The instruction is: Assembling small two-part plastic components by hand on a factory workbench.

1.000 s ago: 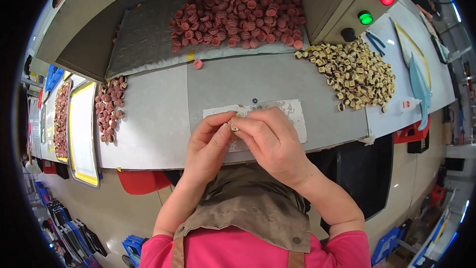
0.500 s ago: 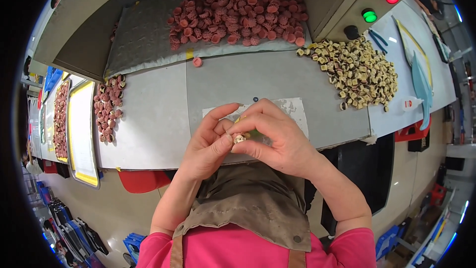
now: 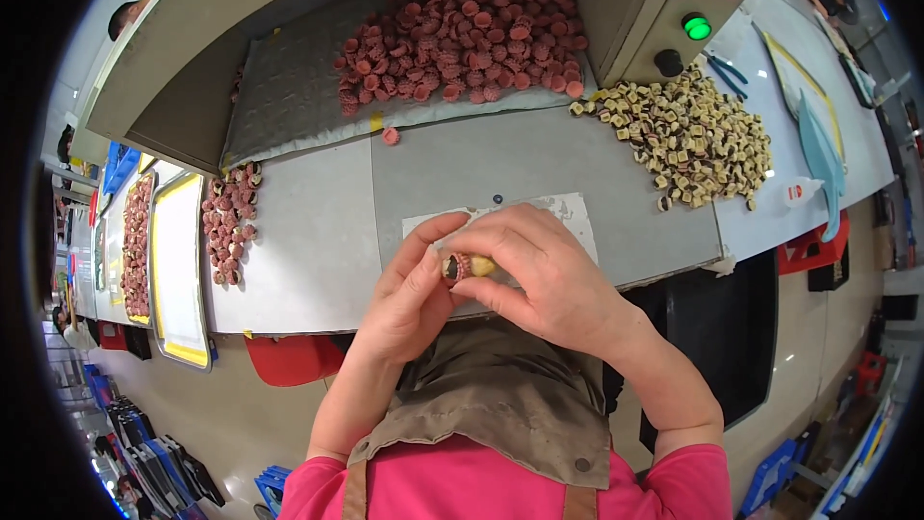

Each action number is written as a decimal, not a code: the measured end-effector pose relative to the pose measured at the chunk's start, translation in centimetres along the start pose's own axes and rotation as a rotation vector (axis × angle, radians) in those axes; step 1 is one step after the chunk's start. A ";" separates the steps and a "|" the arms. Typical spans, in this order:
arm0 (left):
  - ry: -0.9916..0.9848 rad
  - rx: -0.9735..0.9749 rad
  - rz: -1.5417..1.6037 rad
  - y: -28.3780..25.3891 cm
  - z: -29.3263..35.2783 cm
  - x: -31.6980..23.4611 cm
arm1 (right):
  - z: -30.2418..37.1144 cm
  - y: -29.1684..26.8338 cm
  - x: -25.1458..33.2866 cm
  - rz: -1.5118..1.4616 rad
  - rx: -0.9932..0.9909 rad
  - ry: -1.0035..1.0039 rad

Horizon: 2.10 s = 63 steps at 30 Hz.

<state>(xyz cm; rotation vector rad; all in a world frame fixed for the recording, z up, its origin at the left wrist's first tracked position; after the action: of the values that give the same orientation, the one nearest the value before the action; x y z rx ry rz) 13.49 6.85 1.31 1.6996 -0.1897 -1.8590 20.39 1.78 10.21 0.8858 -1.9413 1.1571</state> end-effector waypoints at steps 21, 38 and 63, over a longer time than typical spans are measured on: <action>-0.042 -0.067 -0.042 0.9 0.4 0.7 | 2.0 -0.1 -2.8 -0.454 -0.022 0.261; 0.241 -0.243 -0.378 -1.8 0.8 -0.5 | 1.4 -0.9 -2.5 -0.211 -0.158 0.213; 0.453 -0.436 -1.261 -1.7 2.5 -5.8 | 2.0 -3.2 -3.2 -0.100 -0.049 0.260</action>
<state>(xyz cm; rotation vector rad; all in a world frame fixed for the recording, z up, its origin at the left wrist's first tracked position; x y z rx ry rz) 10.57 10.52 5.86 1.9743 1.6700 -1.8953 24.24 -0.61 8.22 0.7573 -1.6892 1.1031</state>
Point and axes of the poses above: each hand's wrist, its own z-axis away from the middle knuckle, its own y-axis out of the palm, x = y × z, the point moved 10 cm from there along -z, towards the middle knuckle, and after that the axes turned 15 degrees about -z, right-handed, at the moved point
